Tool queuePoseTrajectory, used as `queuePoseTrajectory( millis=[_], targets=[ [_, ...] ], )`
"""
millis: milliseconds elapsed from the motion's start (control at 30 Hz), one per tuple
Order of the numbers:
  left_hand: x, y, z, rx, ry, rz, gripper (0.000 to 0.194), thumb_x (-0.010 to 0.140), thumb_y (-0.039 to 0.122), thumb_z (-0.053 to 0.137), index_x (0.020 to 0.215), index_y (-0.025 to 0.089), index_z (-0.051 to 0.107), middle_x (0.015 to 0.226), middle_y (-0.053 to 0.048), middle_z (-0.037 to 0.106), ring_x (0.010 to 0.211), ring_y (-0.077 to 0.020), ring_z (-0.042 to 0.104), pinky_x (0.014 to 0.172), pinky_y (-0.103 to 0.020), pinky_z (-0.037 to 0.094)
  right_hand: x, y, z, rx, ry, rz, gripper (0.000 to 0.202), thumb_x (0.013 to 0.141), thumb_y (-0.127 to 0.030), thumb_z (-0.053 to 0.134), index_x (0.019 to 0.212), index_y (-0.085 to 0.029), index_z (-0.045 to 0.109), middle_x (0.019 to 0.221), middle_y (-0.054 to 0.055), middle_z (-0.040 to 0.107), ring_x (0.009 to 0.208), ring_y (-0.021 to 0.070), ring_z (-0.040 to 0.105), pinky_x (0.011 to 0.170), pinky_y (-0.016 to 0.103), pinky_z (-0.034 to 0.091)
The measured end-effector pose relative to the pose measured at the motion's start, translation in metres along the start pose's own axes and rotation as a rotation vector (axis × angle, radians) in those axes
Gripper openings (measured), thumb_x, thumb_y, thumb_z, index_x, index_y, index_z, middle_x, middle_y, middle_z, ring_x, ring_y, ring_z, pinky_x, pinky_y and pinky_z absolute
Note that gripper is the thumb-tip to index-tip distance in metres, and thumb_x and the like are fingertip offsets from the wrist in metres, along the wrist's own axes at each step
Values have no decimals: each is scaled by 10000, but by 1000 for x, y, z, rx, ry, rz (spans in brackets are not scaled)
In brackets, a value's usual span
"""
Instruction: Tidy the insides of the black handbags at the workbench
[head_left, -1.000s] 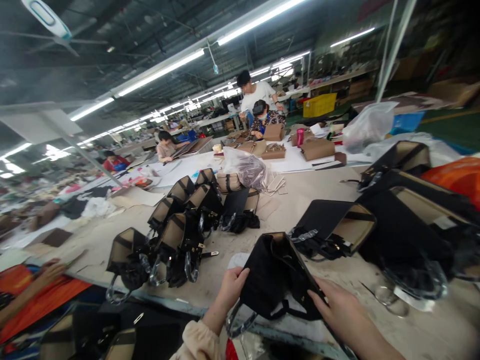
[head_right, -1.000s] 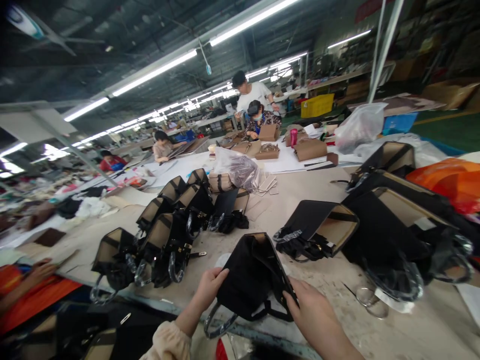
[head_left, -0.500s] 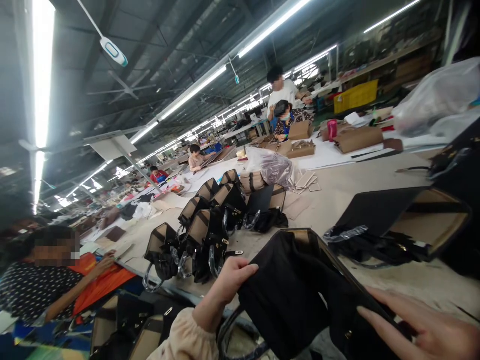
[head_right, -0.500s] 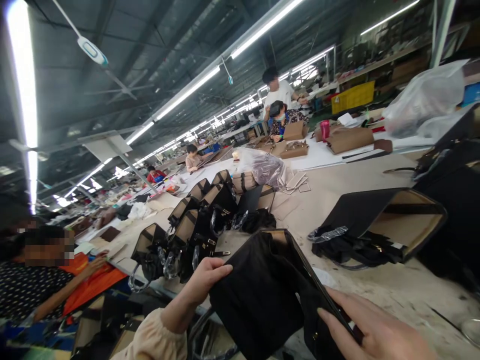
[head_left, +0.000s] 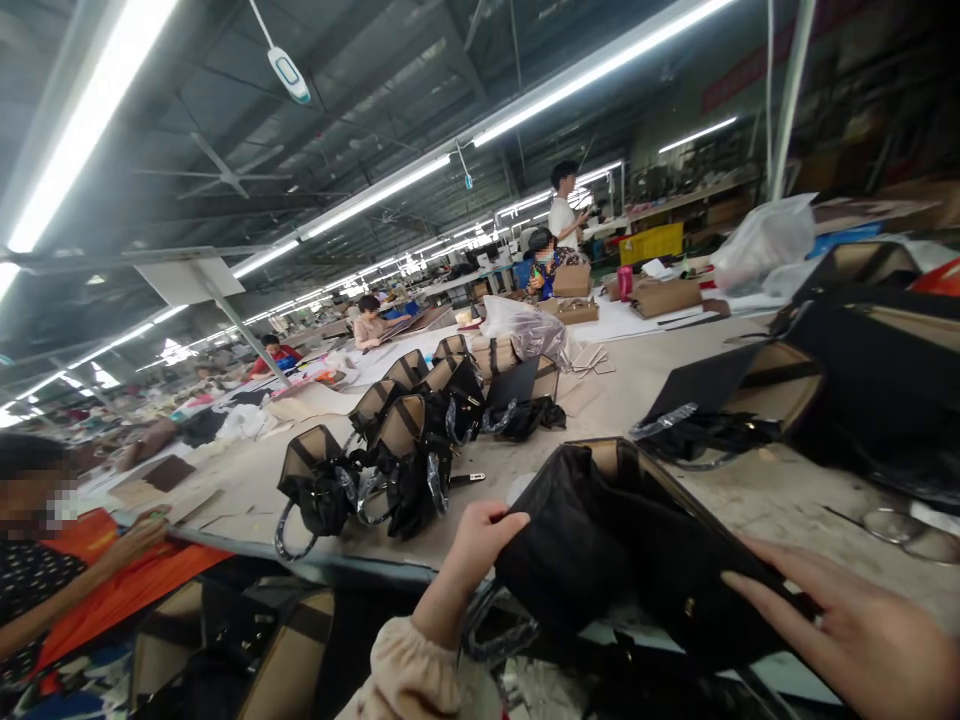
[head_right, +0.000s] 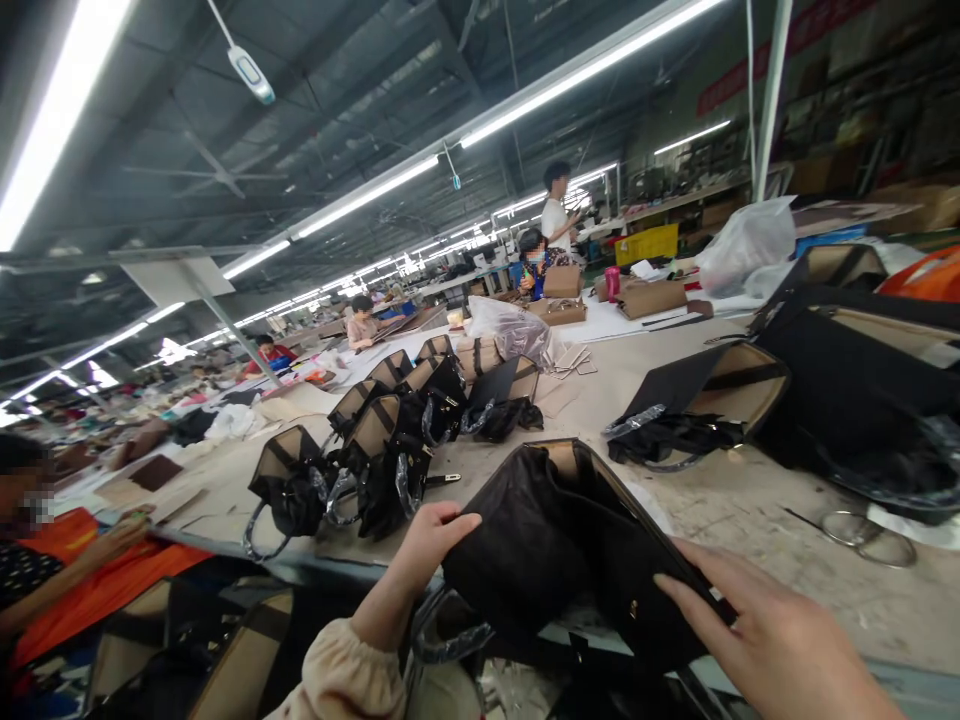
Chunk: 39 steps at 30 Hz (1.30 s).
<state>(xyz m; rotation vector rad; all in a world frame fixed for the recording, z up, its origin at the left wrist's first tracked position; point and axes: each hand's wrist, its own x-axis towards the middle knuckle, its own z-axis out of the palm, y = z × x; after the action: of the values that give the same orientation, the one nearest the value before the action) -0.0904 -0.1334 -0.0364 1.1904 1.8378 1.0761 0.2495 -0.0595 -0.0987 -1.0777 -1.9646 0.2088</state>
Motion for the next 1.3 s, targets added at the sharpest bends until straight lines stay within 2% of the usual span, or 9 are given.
queuePoseTrajectory(
  millis=[200, 333, 467, 633, 767, 867, 1033, 1167, 1300],
  targets=[
    [-8, -9, -1, -7, -3, 165, 293, 715, 374, 630, 565, 143, 529, 536, 48, 364, 535, -84, 337, 485, -215, 217, -5, -35, -6, -170, -10, -47, 433, 875, -511, 405, 1104, -228, 639, 1009, 88, 719, 837, 306, 696, 732, 428, 577],
    [-11, -17, 3, -48, -23, 199, 254, 719, 371, 618, 615, 144, 571, 551, 35, 432, 558, -107, 407, 493, -213, 267, -21, -43, -4, -327, -23, -23, 514, 884, -470, 416, 1329, -223, 490, 1073, 94, 699, 866, 305, 692, 669, 408, 580],
    [-9, -20, 4, -15, -10, 194, 253, 729, 379, 592, 618, 152, 574, 532, 34, 457, 534, -117, 416, 490, -220, 280, -32, -50, 0, -402, -54, -7, 557, 889, -396, 440, 1416, -230, 371, 1070, 87, 701, 897, 282, 685, 689, 386, 575],
    [-10, -14, -1, 131, -4, 259, 269, 755, 391, 561, 672, 145, 630, 574, 14, 520, 582, -143, 455, 533, -239, 305, -32, -61, 3, -449, -60, 40, 531, 899, -347, 428, 1406, -195, 382, 1044, 100, 710, 887, 270, 685, 706, 380, 571],
    [-14, -15, 0, 250, 81, 325, 417, 839, 474, 445, 586, 162, 562, 530, 17, 433, 556, -140, 406, 543, -260, 258, -33, -63, 5, -489, -47, 89, 502, 901, -340, 413, 1381, -194, 411, 996, 103, 715, 855, 274, 686, 682, 388, 567],
    [-16, -17, 3, 292, 122, 323, 406, 841, 440, 440, 538, 176, 494, 505, 22, 387, 544, -142, 389, 551, -269, 245, -34, -63, 5, -500, -56, 123, 479, 906, -333, 402, 1360, -187, 434, 945, 103, 714, 825, 275, 683, 682, 402, 564],
    [-9, -20, 0, 284, 48, 297, 356, 814, 410, 475, 539, 188, 429, 532, 35, 350, 559, -135, 381, 541, -258, 241, -32, -65, 6, -480, -38, 116, 451, 909, -316, 405, 1338, -188, 458, 957, 93, 711, 844, 256, 678, 709, 380, 562],
    [4, -7, -11, 351, -63, 210, 346, 787, 409, 513, 533, 190, 427, 509, 47, 356, 518, -123, 373, 510, -251, 240, -30, -67, 9, -408, -29, 49, 410, 915, -296, 399, 1308, -213, 484, 993, 69, 710, 853, 218, 682, 728, 336, 567],
    [19, 26, -15, 450, -95, 272, 313, 798, 430, 514, 706, 157, 637, 642, -6, 572, 637, -160, 509, 578, -249, 325, -31, -65, 17, -370, 31, -28, 399, 922, -295, 381, 1296, -208, 489, 989, 70, 711, 835, 204, 690, 666, 295, 579]
  ],
)
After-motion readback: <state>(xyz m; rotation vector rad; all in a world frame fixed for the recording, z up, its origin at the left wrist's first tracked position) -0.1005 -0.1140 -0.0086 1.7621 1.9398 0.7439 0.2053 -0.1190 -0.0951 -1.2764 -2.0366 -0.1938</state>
